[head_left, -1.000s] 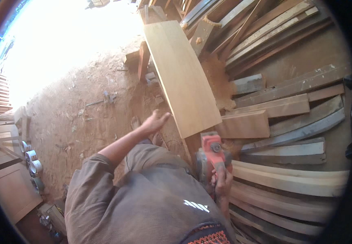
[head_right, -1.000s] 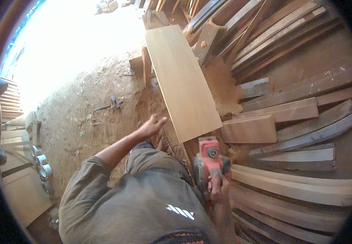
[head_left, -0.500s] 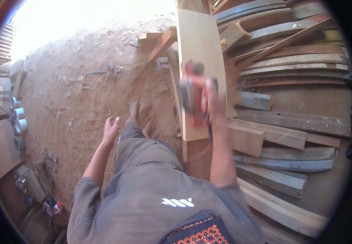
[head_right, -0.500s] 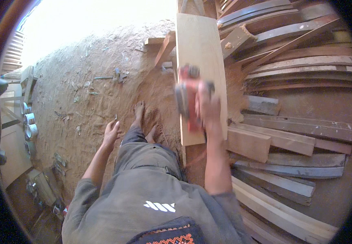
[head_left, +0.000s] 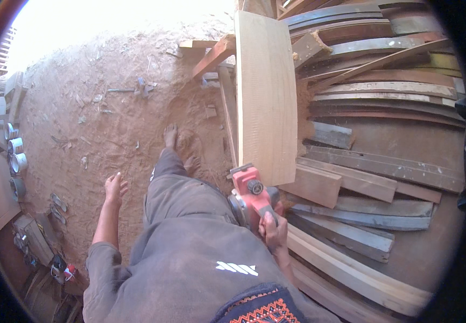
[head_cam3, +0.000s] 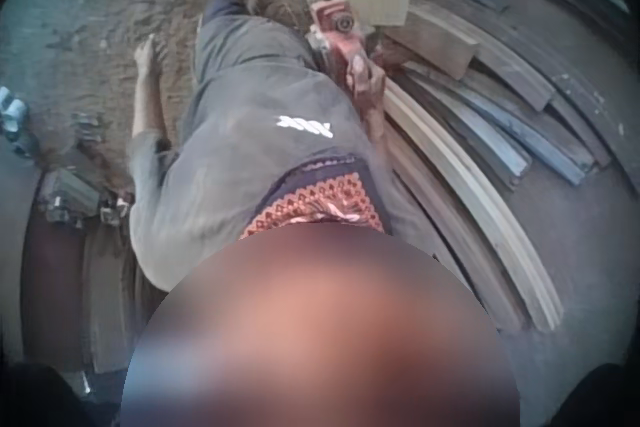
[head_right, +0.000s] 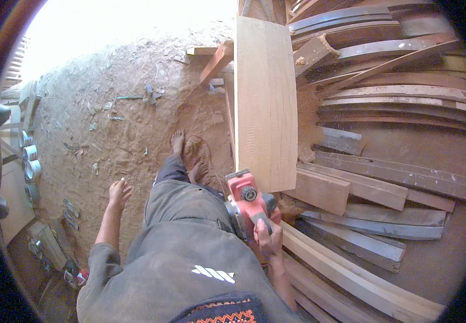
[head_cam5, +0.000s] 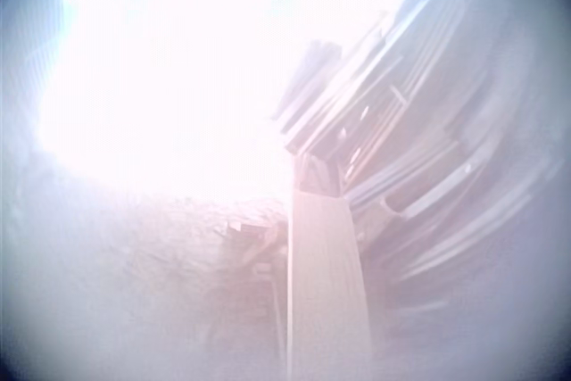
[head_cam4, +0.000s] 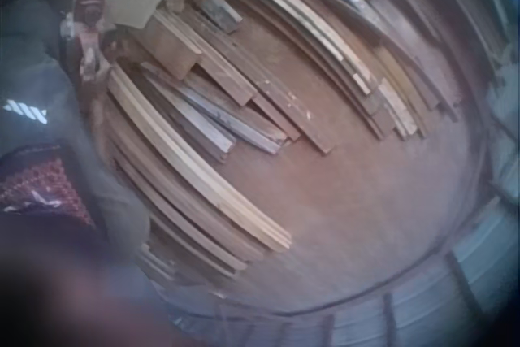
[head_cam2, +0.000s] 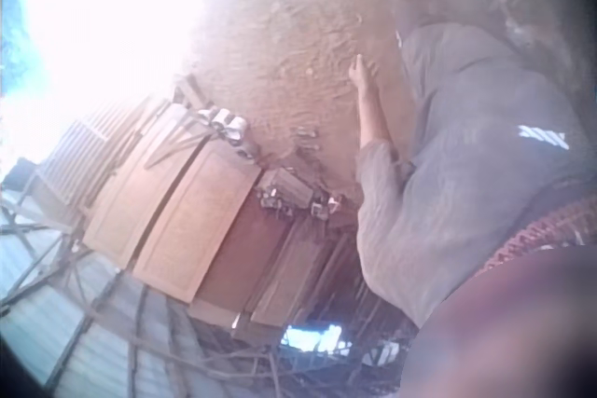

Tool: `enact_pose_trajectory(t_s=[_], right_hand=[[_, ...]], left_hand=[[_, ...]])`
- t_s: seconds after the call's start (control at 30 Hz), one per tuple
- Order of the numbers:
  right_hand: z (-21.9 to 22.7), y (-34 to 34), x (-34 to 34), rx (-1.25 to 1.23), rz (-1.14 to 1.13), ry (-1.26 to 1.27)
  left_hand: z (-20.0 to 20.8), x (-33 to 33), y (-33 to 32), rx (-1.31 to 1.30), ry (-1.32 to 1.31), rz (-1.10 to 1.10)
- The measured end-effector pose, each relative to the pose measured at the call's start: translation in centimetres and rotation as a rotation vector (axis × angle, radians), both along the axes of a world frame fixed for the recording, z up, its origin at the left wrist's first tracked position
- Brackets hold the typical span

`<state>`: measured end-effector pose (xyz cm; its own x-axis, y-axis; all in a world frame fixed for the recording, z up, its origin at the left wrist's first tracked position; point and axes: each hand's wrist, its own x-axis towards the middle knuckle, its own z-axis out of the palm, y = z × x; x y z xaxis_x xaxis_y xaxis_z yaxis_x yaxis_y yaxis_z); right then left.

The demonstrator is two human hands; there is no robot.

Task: The person uses a handheld electric sander to smooth the surface of a wooden plank resting on a workbench. They repeatedly move the sander along the plank, flip it over, and continue sanding the other side.

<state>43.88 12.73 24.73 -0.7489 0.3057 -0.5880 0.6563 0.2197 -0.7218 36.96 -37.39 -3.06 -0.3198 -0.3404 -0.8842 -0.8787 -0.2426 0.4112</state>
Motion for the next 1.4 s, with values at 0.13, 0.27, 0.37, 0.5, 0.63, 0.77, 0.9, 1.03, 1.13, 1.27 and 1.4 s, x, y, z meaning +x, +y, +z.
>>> enact_pose_trajectory(t_s=[0.13, 0.27, 0.37, 0.5, 0.63, 0.77, 0.9, 1.03, 1.13, 1.27, 1.4], right_hand=[[-1.9, -0.1, -8.8, 0.015, 0.026, 0.143], [-4.5, 1.1, -25.3, 0.032, 0.06, 0.235], [-4.3, 1.3, -35.2, -0.134, 0.024, 0.266], [-3.7, 1.1, -31.4, -0.156, 0.012, 0.229], [-2.4, 0.6, -20.8, -0.039, -0.052, 0.077], [-2.2, 0.4, -16.5, -0.09, -0.125, 0.059], [-2.9, 0.9, -22.4, -0.104, -0.092, 0.054], [-3.7, 0.7, -34.1, -0.098, -0.074, 0.085], [-4.3, 0.3, -43.9, -0.089, -0.032, 0.122], [-5.3, 0.4, -58.5, -0.097, 0.132, 0.238], [-5.6, 0.1, -65.2, -0.138, 0.073, 0.256]], left_hand=[[0.1, -3.4, 3.9, 0.09, 0.079, -0.024], [2.9, -11.6, 11.0, 0.081, 0.374, -0.163], [6.1, -14.6, 15.9, 0.172, 0.493, -0.298], [8.3, -15.8, 17.5, 0.303, 0.532, -0.398], [7.1, -13.2, 17.8, 0.357, 0.414, -0.52], [5.6, -12.2, 21.9, 0.606, 0.449, -0.776], [6.5, -15.6, 28.4, 0.699, 0.492, -1.19], [7.9, -19.6, 33.6, 0.676, 0.35, -1.24], [8.4, -21.6, 34.6, 0.492, 0.493, -1.416], [9.1, -22.5, 34.6, 0.49, 0.395, -1.542], [9.0, -22.6, 34.1, 0.512, 0.372, -1.561]])
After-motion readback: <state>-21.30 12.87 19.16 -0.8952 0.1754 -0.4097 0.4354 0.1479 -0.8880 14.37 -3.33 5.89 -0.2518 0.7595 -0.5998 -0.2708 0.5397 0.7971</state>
